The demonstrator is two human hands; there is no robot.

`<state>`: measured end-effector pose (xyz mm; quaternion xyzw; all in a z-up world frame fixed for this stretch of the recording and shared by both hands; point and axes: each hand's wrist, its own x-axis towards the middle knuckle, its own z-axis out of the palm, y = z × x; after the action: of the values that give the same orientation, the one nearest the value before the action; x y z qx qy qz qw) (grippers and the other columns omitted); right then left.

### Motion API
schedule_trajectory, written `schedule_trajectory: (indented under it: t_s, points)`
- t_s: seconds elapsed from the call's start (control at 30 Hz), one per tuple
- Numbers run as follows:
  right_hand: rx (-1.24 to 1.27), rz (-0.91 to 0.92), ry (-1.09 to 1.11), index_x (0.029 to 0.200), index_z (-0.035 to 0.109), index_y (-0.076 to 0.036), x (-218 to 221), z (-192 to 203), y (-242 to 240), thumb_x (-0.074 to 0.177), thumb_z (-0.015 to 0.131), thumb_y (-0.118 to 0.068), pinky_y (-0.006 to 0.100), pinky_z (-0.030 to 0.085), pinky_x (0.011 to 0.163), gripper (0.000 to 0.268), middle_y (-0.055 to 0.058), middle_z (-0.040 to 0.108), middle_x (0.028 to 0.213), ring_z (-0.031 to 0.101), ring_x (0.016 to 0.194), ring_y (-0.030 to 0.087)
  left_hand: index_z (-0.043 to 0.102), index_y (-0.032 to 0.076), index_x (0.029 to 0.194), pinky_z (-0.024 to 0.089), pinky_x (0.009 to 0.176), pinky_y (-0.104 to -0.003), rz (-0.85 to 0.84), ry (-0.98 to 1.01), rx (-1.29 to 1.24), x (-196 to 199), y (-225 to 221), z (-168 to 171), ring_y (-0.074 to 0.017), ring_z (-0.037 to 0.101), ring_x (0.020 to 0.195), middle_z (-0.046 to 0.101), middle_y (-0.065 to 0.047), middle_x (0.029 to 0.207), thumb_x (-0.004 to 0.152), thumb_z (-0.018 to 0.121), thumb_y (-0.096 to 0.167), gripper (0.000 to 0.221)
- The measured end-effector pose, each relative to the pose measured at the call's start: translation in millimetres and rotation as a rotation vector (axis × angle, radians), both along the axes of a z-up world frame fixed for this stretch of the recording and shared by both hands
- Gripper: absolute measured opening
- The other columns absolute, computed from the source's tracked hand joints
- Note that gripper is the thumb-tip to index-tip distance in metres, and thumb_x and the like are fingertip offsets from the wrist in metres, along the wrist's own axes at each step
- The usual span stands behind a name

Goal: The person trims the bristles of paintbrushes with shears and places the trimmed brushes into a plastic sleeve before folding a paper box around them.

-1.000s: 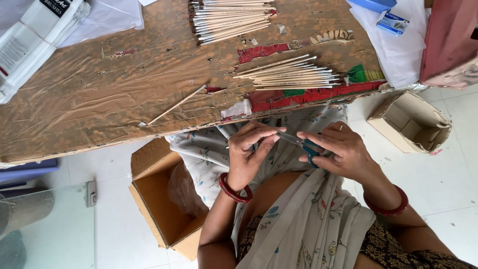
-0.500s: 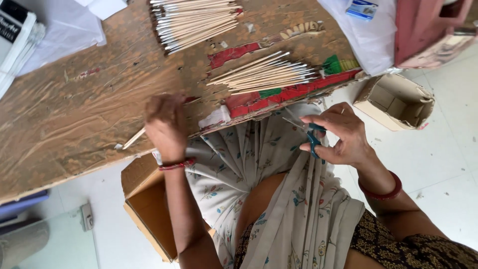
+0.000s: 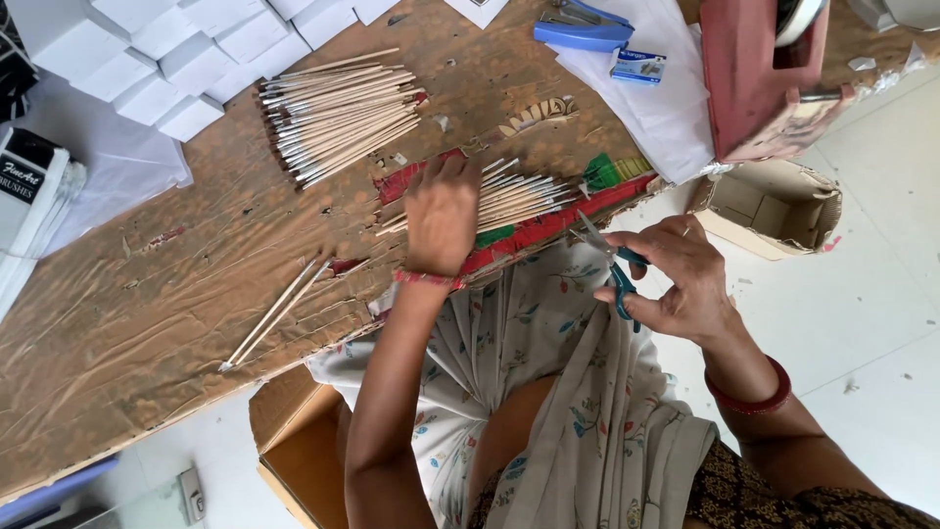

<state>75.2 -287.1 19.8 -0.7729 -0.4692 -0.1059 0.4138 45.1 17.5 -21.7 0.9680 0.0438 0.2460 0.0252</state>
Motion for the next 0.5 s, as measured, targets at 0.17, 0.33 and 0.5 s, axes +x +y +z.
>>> schedule_trajectory:
  t_s: [0.17, 0.33, 0.5]
  points:
    - [-0.018, -0.033, -0.003, 0.118, 0.074, -0.008, 7, 0, -4, 0.07, 0.087, -0.025, 0.036, 0.042, 0.083, 0.052, -0.002, 0.061, 0.067, 0.061, 0.071, 0.014, 0.074, 0.002, 0.103, 0.059, 0.066, -0.036, 0.032, 0.129, 0.054, 35, -1, -11, -0.0224, 0.071, 0.084, 0.073, -0.015, 0.097, 0.089, 0.069, -0.001, 0.015]
    - [-0.003, -0.029, 0.037, 0.12, 0.073, -0.007, 8, -2, -3, 0.072, 0.087, -0.027, 0.035, 0.041, 0.084, 0.054, -0.002, 0.062, 0.069, 0.063, 0.073, 0.014, 0.075, 0.003, 0.104, 0.061, 0.071, -0.037, -0.005, 0.159, 0.223, 34, 2, -4, -0.0225, 0.072, 0.086, 0.072, -0.016, 0.099, 0.082, 0.069, 0.0, 0.023]
    - [0.001, -0.026, 0.033, 0.119, 0.073, -0.007, 7, -6, 2, 0.071, 0.088, -0.027, 0.036, 0.044, 0.081, 0.054, 0.0, 0.062, 0.065, 0.063, 0.068, 0.014, 0.075, 0.0, 0.118, 0.059, 0.062, -0.033, -0.101, -0.158, -0.295, -20, -10, 104, -0.0207, 0.066, 0.072, 0.066, -0.015, 0.099, 0.079, 0.065, -0.009, 0.041]
